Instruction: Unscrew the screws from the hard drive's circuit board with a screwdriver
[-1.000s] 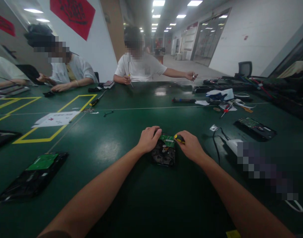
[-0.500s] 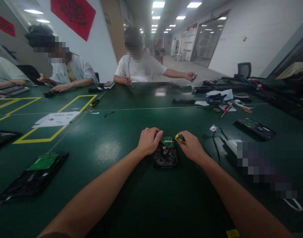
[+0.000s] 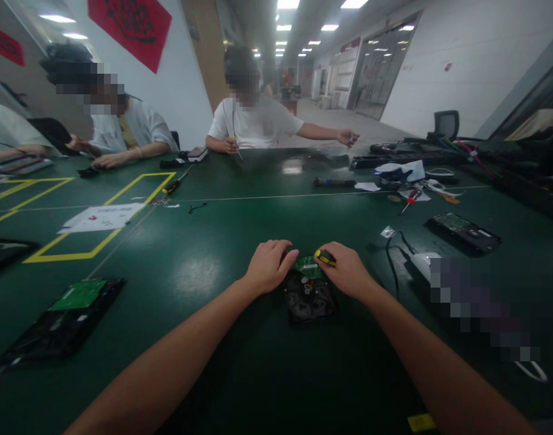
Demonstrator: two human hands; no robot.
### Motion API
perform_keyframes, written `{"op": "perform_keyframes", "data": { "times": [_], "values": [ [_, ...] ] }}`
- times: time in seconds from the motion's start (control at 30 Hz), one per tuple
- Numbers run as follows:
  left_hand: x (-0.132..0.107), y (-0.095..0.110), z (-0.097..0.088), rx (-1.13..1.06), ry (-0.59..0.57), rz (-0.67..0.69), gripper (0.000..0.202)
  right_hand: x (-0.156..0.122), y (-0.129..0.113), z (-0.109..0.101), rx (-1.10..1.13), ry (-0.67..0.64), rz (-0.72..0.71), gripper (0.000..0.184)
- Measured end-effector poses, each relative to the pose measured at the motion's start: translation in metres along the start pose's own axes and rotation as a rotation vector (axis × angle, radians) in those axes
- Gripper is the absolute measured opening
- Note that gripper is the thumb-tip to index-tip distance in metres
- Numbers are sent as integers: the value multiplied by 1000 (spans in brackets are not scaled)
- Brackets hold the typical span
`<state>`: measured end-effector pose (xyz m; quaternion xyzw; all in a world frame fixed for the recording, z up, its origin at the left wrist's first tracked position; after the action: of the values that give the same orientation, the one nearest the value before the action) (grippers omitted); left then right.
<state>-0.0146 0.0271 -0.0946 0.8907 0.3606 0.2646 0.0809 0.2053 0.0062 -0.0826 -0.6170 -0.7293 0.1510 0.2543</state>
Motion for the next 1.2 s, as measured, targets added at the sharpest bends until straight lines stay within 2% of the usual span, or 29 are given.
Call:
{"op": "perform_keyframes", "data": {
  "times": [0.17,0.33,0.47,0.6,0.77,0.87,1.03,1.2],
  "values": [
    [-26,10,-10,-27,-23,141,60,-1,-1,2,-11,-26,-10,4],
    [-45,28,-16,-77,-164,330,77,-1,1,3,-56,-27,8,3],
    [-46,34,-20,-135,-249,423,97,-1,3,3,-54,-22,7,3],
    [-43,31,-19,-134,-298,473,113,0,5,5,-38,-11,0,6],
    [-42,26,-13,-118,-252,569,121,0,6,6,-20,-3,2,10],
    [-42,25,-10,-93,-239,582,123,1,7,3,3,35,26,15],
    [-42,25,-11,-80,-242,571,123,4,17,-5,48,194,113,21],
    [-41,27,-11,-86,-254,536,121,5,18,-7,130,211,66,19]
  ]
}}
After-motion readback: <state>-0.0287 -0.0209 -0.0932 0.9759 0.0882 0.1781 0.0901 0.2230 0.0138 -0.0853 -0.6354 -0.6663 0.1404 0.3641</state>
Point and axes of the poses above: each hand's wrist, its own x-axis towards the middle knuckle, its own z-axis out of the palm, y = z × x, the point moved 3 cm from there along x, towards the middle knuckle, and after that the axes turned 14 degrees about z, right-handed, at the moved point
